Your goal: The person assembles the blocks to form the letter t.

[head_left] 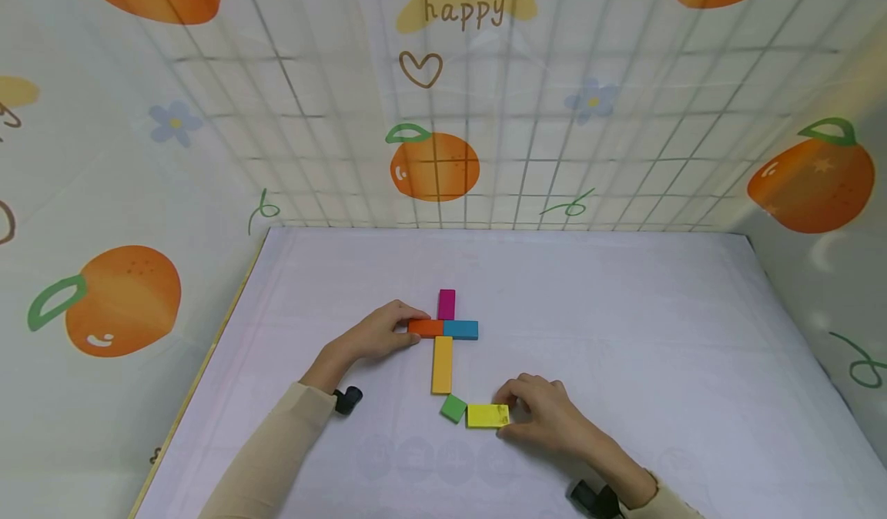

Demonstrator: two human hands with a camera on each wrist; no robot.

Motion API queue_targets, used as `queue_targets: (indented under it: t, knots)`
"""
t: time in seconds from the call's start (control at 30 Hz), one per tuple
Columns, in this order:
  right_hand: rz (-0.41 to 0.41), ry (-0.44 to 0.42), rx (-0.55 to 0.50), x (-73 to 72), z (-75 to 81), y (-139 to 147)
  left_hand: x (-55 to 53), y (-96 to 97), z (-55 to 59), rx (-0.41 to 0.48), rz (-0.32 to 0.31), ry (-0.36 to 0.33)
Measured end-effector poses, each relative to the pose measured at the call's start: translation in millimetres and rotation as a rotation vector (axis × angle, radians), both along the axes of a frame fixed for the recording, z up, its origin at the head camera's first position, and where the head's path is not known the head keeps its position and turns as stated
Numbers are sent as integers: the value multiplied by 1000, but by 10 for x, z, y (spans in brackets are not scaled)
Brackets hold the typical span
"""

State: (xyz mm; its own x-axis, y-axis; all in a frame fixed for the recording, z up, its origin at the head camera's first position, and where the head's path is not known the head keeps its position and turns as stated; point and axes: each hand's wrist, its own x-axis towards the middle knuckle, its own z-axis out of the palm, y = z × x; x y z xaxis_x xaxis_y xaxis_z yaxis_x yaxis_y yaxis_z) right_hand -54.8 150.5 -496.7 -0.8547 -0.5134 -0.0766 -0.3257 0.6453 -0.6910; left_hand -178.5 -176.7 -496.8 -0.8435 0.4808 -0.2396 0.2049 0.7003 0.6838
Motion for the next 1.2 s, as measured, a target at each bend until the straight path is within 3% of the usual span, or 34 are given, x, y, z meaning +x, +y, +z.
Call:
queue_targets:
  t: [0.6, 0.83, 1.2]
  knots:
    - [2, 11, 13, -3, -17, -4, 11, 12, 33, 10, 5, -18]
    - [2, 3, 20, -13, -16, -6, 11, 18, 48, -6, -19, 21]
    - [3, 2, 29, -15, -17, -4, 7, 22, 56, -8, -4, 7]
